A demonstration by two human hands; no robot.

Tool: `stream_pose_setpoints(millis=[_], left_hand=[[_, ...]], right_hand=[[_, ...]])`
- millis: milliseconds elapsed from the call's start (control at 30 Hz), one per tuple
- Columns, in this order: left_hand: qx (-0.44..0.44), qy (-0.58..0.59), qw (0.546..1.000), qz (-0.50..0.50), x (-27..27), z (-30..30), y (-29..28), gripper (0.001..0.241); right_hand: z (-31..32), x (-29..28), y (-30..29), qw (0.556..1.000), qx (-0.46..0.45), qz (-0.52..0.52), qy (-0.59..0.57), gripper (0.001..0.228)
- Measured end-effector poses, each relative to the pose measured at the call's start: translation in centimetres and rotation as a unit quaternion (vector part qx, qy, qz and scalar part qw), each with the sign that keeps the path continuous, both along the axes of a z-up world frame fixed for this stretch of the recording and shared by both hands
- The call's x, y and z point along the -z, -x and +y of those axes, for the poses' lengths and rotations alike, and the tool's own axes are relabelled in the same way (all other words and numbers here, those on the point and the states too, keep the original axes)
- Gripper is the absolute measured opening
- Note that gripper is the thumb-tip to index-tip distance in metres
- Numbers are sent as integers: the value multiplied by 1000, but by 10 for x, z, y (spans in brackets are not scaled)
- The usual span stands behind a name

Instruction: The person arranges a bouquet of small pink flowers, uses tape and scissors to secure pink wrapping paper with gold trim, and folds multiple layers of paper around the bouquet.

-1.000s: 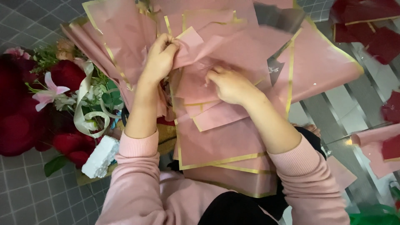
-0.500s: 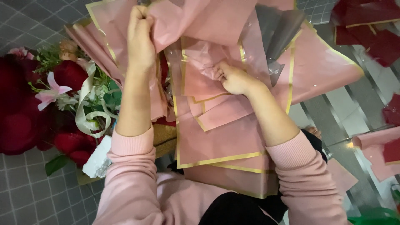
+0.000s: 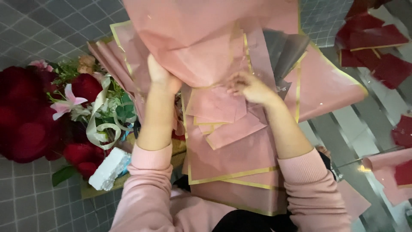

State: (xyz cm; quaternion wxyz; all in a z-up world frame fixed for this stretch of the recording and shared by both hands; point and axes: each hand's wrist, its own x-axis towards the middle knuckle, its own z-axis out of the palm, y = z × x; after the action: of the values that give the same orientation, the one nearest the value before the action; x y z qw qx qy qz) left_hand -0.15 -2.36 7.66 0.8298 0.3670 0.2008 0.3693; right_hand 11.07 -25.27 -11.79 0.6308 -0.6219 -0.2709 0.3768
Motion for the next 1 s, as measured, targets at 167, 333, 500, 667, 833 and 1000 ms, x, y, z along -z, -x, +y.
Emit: stream_pose_setpoints(millis=[167,333,500,667,833,1000], left_hand=[[47,13,999,-5,45,-8,0,13],[90,24,996,-4,91,-1,-2,10],[156,32,987,-8,136,-2,-8,7],[206,44,978,-5,183,10,-9,4],[177,-3,984,9,170,14,-6,7],[-68,10,993,-100,157,27,-7,11]], right_hand=[[-3,-30,-6,983,158,19,-95,38],[-8,-29,-21,933,281,148,-168,30],[-10,3,-34,924,296,163,-180,27],[-4,-25,-19,910,331,167,-186,35],[2,-30,-20,919,318,109,-207,40],[-7,-34,-25,883,392,36,-256,41]])
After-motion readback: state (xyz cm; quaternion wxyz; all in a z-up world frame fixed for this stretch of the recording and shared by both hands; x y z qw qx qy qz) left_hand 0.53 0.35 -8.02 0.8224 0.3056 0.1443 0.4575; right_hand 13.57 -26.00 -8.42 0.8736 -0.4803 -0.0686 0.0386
